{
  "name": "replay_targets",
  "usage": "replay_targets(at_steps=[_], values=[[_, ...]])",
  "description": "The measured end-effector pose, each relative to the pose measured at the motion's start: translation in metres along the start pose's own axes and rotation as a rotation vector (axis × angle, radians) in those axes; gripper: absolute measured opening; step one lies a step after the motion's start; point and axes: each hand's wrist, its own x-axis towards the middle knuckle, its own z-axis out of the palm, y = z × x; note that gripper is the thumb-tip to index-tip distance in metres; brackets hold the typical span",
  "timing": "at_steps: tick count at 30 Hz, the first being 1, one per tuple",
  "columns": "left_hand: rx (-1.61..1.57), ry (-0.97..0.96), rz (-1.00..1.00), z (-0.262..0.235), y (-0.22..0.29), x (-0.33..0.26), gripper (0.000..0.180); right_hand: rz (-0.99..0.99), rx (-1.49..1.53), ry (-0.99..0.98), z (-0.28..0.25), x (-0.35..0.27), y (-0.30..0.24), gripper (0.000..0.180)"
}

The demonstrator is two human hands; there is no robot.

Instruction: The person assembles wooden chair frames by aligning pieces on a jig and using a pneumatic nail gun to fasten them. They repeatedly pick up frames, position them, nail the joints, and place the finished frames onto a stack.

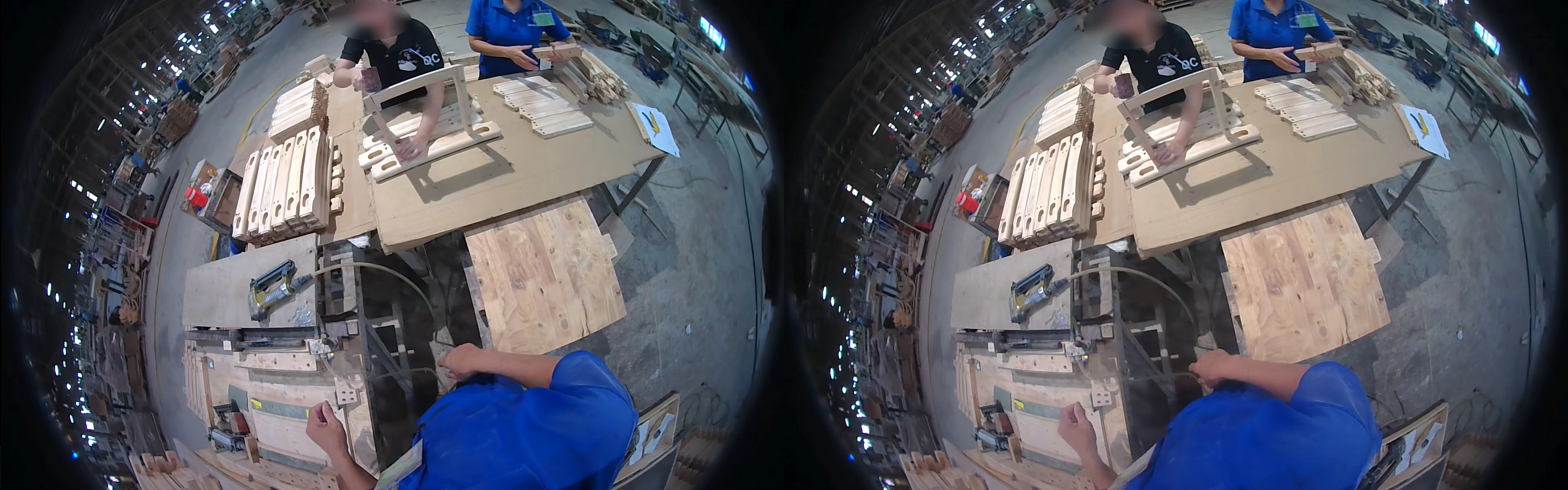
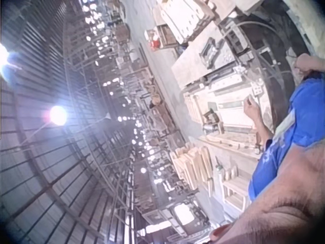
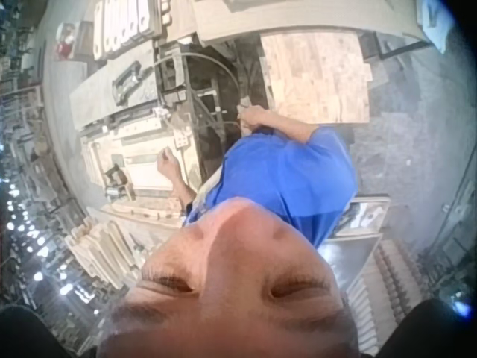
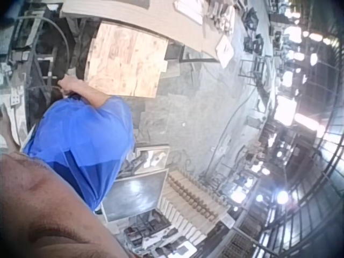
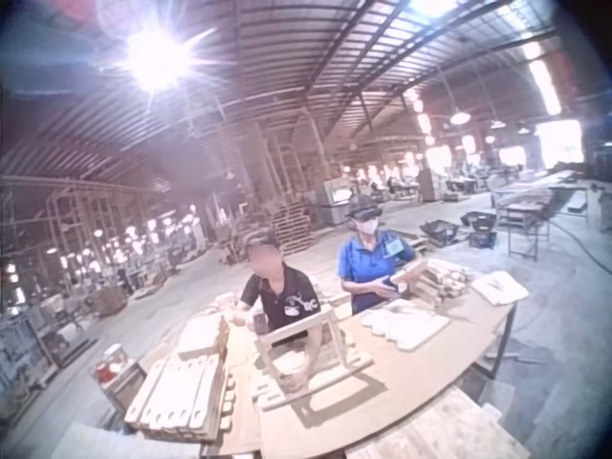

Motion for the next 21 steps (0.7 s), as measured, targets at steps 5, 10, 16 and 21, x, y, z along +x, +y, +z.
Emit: replay_targets(at_steps=[5, 10, 16, 21], values=[[0.009, -0.018, -0.025, -0.002, -0.001, -0.005, 0.016, -0.031, -0.019, -0.024, -0.010, 0.002, -0.008, 0.040], [0.019, 0.000, -0.026, -0.001, -0.005, -0.012, 0.017, -0.075, -0.010, -0.005, -0.019, 0.006, -0.017, 0.039], [0.055, -0.028, -0.050, 0.001, -0.007, -0.027, 0.017, -0.095, 0.013, 0.006, -0.032, 0.002, -0.011, 0.044], [0.094, -0.053, -0.073, 0.006, -0.008, -0.034, 0.016, -0.003, -0.038, 0.041, -0.078, -0.011, 0.008, 0.049]])
